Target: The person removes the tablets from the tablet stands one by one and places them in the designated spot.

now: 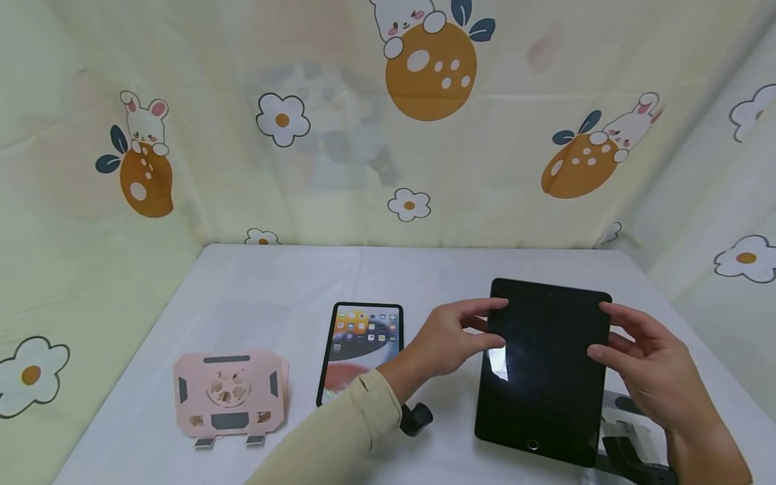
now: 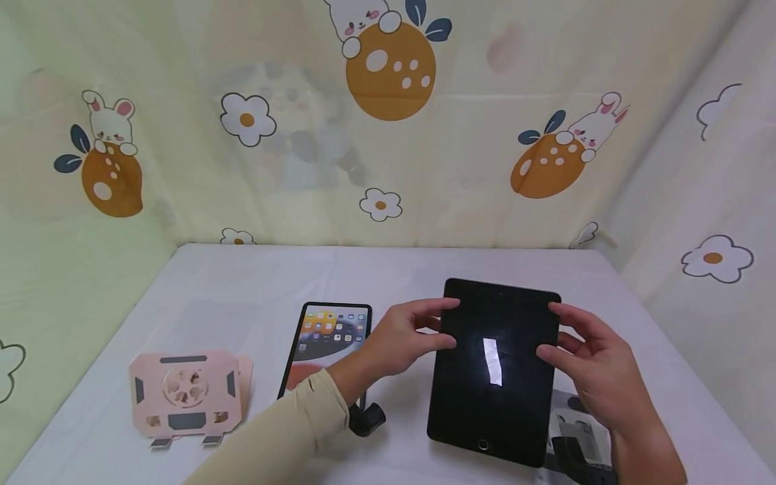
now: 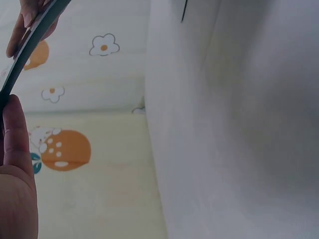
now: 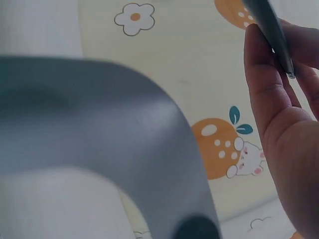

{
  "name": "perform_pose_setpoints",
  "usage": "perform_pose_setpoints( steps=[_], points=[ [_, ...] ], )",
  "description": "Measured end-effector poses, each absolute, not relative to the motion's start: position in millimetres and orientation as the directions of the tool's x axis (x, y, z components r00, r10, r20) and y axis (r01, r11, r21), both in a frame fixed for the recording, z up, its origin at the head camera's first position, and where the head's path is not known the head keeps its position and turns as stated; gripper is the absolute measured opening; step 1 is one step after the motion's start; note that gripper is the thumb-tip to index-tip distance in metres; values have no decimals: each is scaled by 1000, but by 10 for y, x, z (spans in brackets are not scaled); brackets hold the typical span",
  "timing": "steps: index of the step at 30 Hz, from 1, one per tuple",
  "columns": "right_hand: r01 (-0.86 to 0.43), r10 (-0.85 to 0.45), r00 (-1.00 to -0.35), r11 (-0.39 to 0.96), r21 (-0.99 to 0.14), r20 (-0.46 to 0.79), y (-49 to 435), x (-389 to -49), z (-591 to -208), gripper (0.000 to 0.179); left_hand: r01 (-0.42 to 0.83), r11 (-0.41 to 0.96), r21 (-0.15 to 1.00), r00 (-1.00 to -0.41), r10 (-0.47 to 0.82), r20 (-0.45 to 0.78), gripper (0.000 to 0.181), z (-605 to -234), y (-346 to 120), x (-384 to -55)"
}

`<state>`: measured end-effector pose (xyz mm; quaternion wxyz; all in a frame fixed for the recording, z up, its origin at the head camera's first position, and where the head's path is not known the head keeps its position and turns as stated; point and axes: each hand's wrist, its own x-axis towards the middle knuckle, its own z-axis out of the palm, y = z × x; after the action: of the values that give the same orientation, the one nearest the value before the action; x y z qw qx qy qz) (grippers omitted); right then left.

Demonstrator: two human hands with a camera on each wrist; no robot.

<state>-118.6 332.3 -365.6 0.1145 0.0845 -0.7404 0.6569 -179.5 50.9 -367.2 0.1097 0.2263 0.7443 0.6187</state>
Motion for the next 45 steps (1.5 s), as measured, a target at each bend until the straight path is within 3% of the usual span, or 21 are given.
perform_pose_setpoints(
  steps=[5, 13, 24, 31, 45],
  points=[
    [-207, 39, -973, 302, -930, 229, 3220, -1248, -3658, 63, 186, 143, 972, -886, 452, 104, 48, -3702, 391, -1832],
    [-222, -27, -975, 176, -959, 221, 3069, -1378, -3632, 60, 171, 160, 972, -902, 423, 88, 49, -3743, 246, -1903],
    [-125, -16, -992, 284, -950, 126, 2843, -1549, -3637, 59, 183, 150, 972, -913, 392, 111, 50, -3787, 52, -1972],
    [-156, -42, -988, 187, -970, 151, 2723, -1638, -3668, 51, 131, 157, 979, -927, 368, 65, 49, -3837, -24, -2036],
    [-79, -12, -997, 252, -964, 79, 2479, -1807, -3736, 60, 33, 174, 984, -951, 310, -23, 47, -3956, -160, -2151]
  ],
)
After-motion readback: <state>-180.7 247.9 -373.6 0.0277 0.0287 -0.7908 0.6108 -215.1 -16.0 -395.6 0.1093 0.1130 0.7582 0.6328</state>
